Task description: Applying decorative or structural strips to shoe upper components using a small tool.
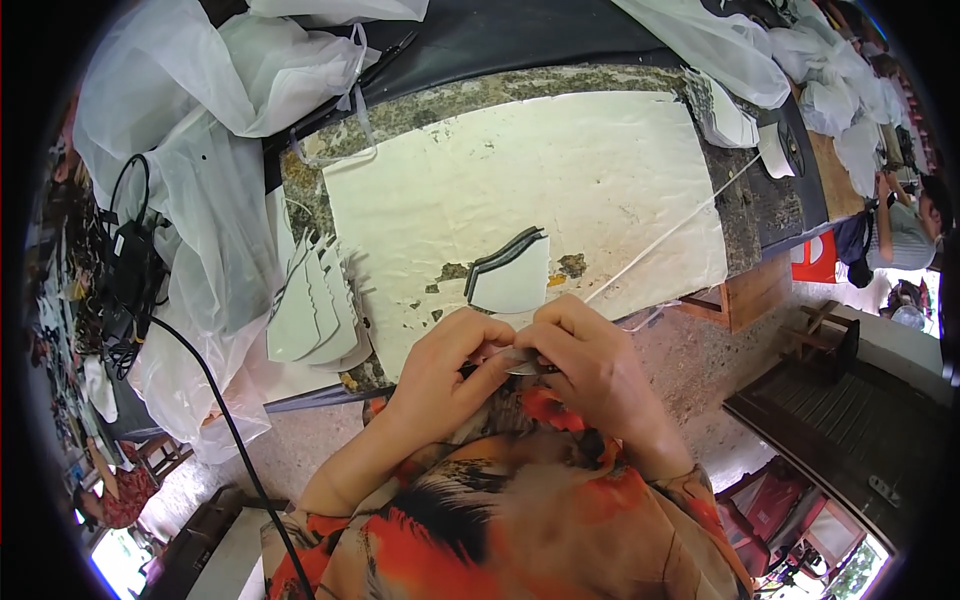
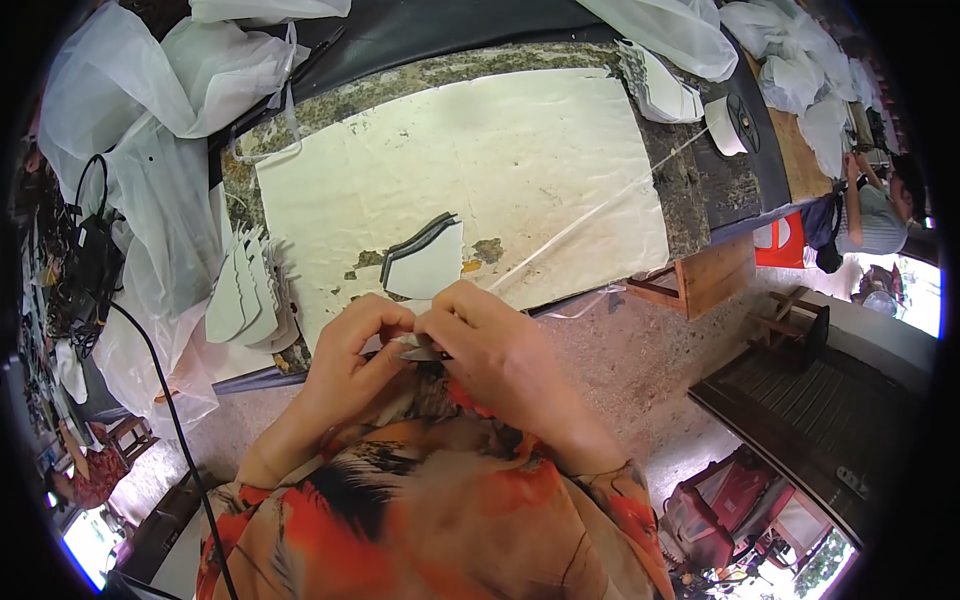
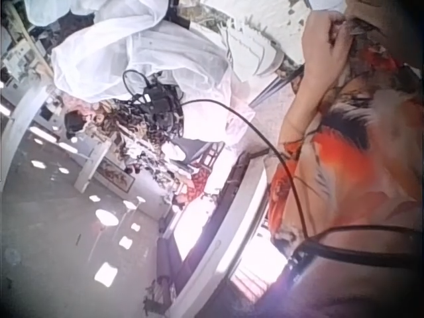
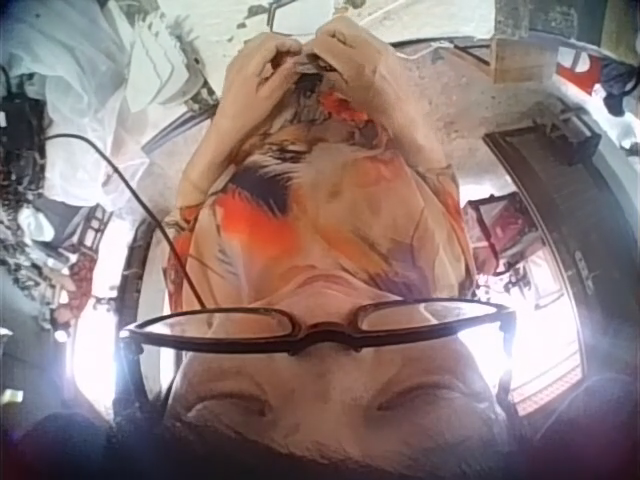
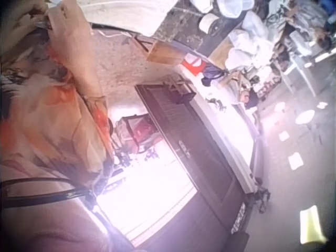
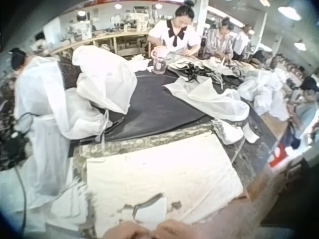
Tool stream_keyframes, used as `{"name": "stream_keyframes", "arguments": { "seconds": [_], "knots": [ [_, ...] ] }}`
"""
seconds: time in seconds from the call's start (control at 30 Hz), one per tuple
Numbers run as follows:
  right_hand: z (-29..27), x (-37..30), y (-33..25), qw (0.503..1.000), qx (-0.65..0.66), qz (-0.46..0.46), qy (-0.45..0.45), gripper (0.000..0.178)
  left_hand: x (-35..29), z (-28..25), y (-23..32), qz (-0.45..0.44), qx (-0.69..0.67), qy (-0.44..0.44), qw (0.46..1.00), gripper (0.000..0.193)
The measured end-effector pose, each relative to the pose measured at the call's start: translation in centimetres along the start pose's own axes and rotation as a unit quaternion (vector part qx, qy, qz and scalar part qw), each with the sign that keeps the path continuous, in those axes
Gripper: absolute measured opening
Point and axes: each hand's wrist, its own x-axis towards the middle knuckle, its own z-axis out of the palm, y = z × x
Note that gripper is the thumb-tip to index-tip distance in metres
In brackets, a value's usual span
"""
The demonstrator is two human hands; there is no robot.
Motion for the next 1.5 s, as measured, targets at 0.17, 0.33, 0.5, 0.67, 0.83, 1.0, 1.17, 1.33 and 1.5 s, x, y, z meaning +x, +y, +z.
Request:
{"name": "stream_keyframes", "arguments": {
  "seconds": [0.17, 0.33, 0.5, 0.67, 0.83, 1.0, 1.17, 1.33, 1.5],
  "knots": [
    [0.7, 0.2, 0.2, 1.0, 0.005, -0.017, 0.007, 0.019, -0.6, -0.8, -0.4, 0.001, 0.037, -0.015, 0.999, 0.014],
    [0.4, -0.3, 0.9, 0.997, 0.059, 0.044, -0.005, 0.017, -0.2, -0.2, -1.0, 0.059, 0.027, 0.017, 0.998, 0.012],
    [-1.1, -0.2, 0.6, 0.988, 0.12, 0.097, -0.001, 0.014, 0.6, 0.4, -1.5, 0.082, 0.157, 0.07, 0.982, 0.023],
    [-0.7, -0.1, -1.1, 0.941, 0.312, 0.051, -0.121, 0.007, -0.6, 1.3, -3.6, 0.169, 0.335, 0.06, 0.925, 0.047],
    [0.4, 2.3, 1.5, 0.971, 0.193, 0.117, -0.078, 0.014, -1.2, 1.4, -3.7, 0.165, 0.356, 0.056, 0.918, 0.046],
    [1.7, 4.8, 2.6, 0.969, 0.146, 0.197, -0.028, 0.019, -1.2, 1.3, -3.7, 0.158, 0.347, 0.055, 0.923, 0.045],
    [2.4, 4.8, 3.0, 0.976, 0.102, 0.193, -0.023, 0.02, -1.2, 1.3, -3.8, 0.161, 0.343, 0.054, 0.924, 0.044],
    [2.6, 4.6, 3.2, 0.983, 0.064, 0.169, -0.017, 0.018, -1.3, 1.3, -4.0, 0.164, 0.34, 0.058, 0.924, 0.043],
    [2.8, 4.7, 3.4, 0.988, 0.038, 0.151, -0.006, 0.018, -1.3, 1.4, -4.2, 0.161, 0.337, 0.06, 0.926, 0.043]
  ]
}}
